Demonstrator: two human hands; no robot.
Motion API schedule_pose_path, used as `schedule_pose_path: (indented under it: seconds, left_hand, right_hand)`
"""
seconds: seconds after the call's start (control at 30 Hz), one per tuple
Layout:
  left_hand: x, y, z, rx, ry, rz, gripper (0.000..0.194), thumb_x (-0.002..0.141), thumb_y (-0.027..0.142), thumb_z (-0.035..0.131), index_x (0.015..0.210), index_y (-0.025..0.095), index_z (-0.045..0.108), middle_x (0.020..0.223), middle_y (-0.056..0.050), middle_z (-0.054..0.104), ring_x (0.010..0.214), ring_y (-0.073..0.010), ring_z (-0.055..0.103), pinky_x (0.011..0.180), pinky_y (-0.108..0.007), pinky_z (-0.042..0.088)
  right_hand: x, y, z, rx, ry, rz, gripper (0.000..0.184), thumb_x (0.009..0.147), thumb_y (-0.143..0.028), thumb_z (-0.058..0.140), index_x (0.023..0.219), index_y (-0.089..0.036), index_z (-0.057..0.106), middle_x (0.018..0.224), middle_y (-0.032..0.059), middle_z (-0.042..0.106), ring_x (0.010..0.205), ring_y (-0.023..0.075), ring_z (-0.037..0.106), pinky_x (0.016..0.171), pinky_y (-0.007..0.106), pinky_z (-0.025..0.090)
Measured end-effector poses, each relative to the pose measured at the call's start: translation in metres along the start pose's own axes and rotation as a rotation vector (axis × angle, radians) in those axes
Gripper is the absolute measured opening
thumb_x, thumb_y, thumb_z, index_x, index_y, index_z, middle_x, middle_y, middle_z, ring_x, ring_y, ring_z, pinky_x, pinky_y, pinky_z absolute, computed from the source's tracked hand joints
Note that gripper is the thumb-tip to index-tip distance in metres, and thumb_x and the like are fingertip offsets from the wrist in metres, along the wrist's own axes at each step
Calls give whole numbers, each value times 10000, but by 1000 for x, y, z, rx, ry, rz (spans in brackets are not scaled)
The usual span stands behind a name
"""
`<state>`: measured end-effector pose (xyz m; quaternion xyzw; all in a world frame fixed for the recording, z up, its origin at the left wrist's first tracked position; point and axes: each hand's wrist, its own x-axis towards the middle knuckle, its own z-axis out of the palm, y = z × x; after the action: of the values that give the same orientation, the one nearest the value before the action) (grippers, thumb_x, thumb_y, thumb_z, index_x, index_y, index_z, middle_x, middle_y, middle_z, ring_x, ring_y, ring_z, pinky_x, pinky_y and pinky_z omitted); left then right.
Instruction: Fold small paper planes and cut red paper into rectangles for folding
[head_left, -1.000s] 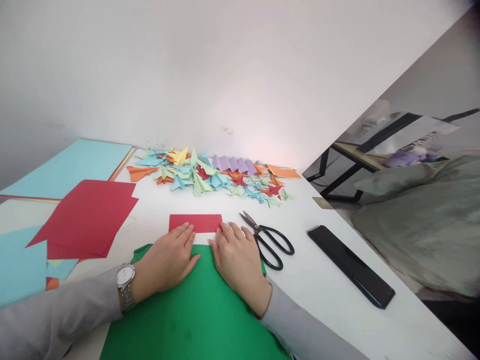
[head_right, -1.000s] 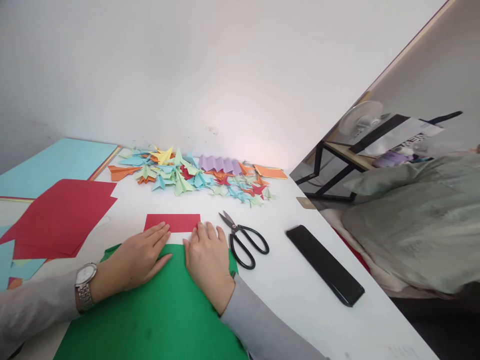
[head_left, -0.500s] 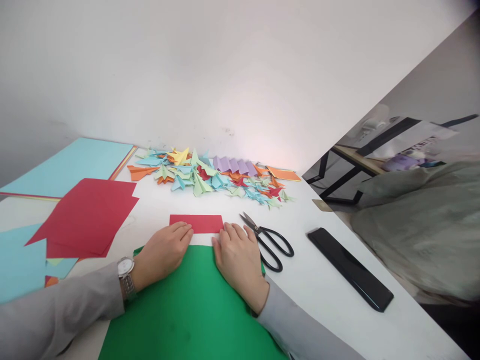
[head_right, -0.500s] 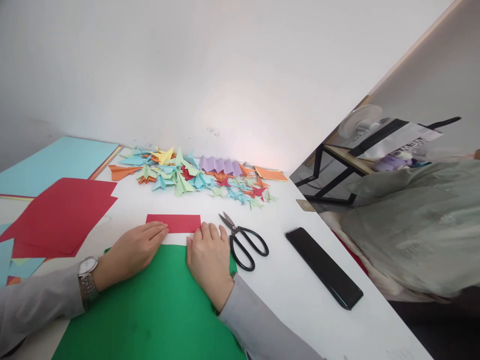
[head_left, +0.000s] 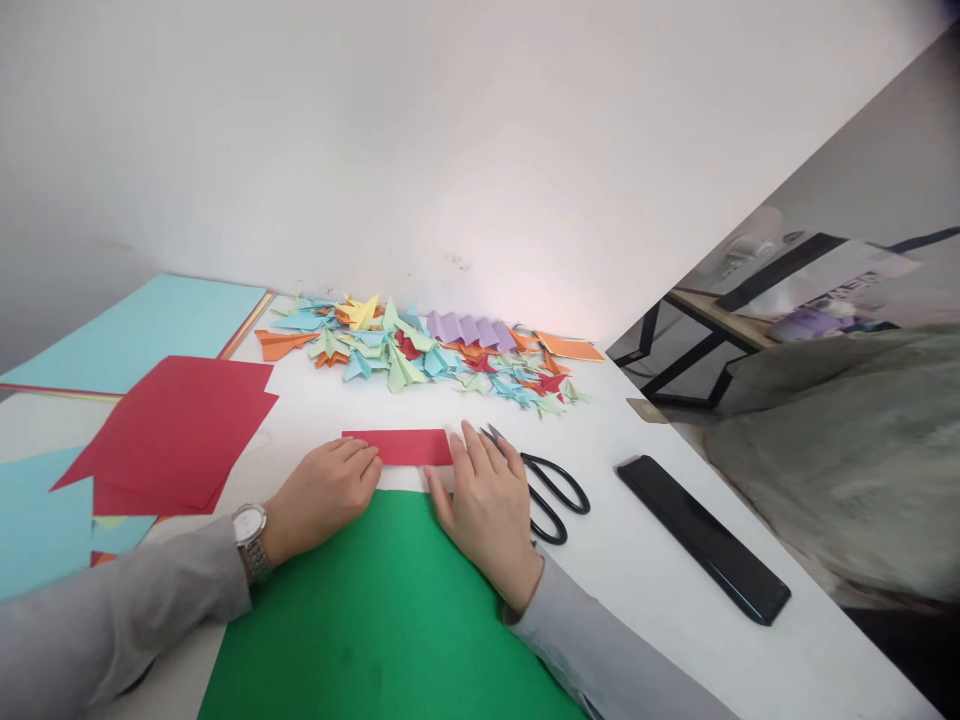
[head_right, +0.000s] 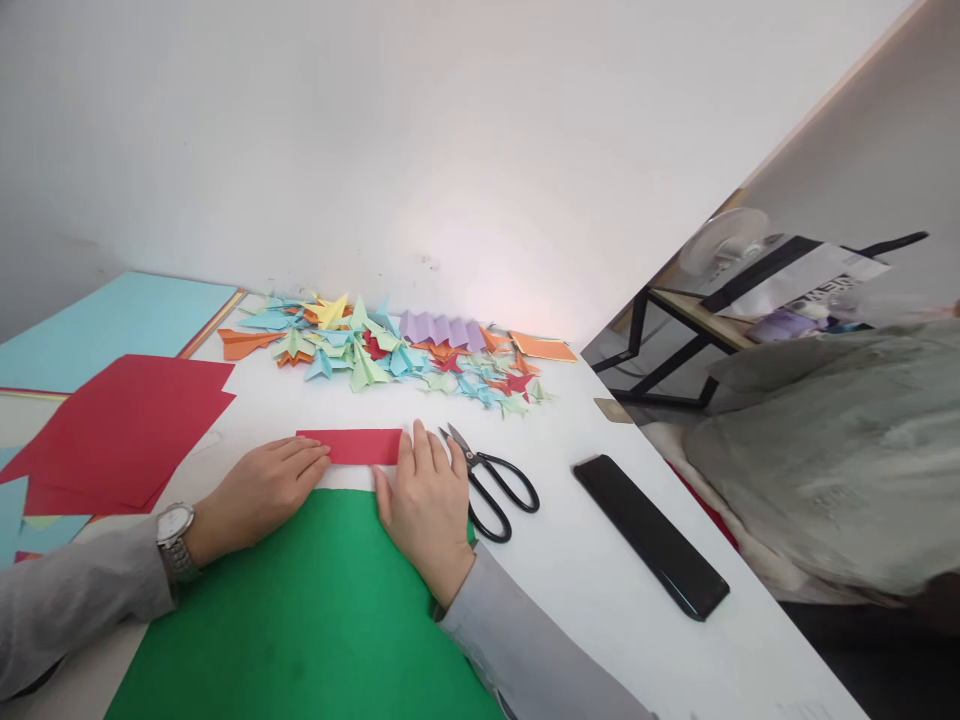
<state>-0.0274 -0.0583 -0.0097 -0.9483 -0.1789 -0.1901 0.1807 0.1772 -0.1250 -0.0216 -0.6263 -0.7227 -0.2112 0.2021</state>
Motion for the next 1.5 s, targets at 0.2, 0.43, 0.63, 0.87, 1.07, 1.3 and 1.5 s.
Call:
schedule_pose_path:
  seconds: [0.2,0.43,0.63,0.87,1.07,1.3,1.5]
  left_hand:
    - [3,7,-1,-35,204,93,295,922,73,387,1005,112,667,1004,-128,720,985,-214,652,923,-399,521]
    - [8,14,-3,52,218,144,233,894,67,453,920,99,682,915,-106,728,917,-220,661,933,-407,513]
    - [8,8,-2,72,175,148,220,892,84,476,870,119,692,908,-99,725,896,-216,658,924,-416,517]
    - [7,1,-3,87,212,122,194,888,110,500,934,133,687,987,-86,725,954,-224,647,934,-431,504]
    - [2,-16,5,4,252,-44,224,872,83,473,898,156,683,900,-94,733,850,-210,671,878,-418,520]
    - [2,-20,8,-649,346,-506,271,853,268,562,1076,171,682,1103,-123,714,1018,-251,664,919,-399,518]
    - [24,2,-14,-1756,167,-782,366,785,385,683,1081,172,710,1117,-100,711,1064,-260,640,958,-380,481]
  right_hand:
    - [3,-2,4,151,-19,-322,252,952,-171,469,1140,-143,635,1142,124,696,1065,220,598,983,416,391]
    - [2,-10,3,140,73,-421,277,951,-94,406,1010,-106,676,987,109,733,949,204,629,969,395,417]
    - [4,-10,0,138,45,-400,275,954,-127,412,1047,-122,671,1015,95,730,957,210,622,983,396,391]
    - [6,-1,4,172,63,-346,256,947,-126,426,1052,-149,658,1046,78,732,966,205,616,981,410,347]
    - [8,19,14,212,120,-245,297,881,-40,448,1049,-166,659,1019,77,740,956,227,627,928,415,363]
    - [10,16,9,767,146,58,231,927,-214,453,953,-193,682,880,76,721,810,208,634,732,346,462]
    - [20,-15,-5,1594,-76,651,249,830,-422,606,752,-198,683,704,12,679,646,172,592,607,293,456]
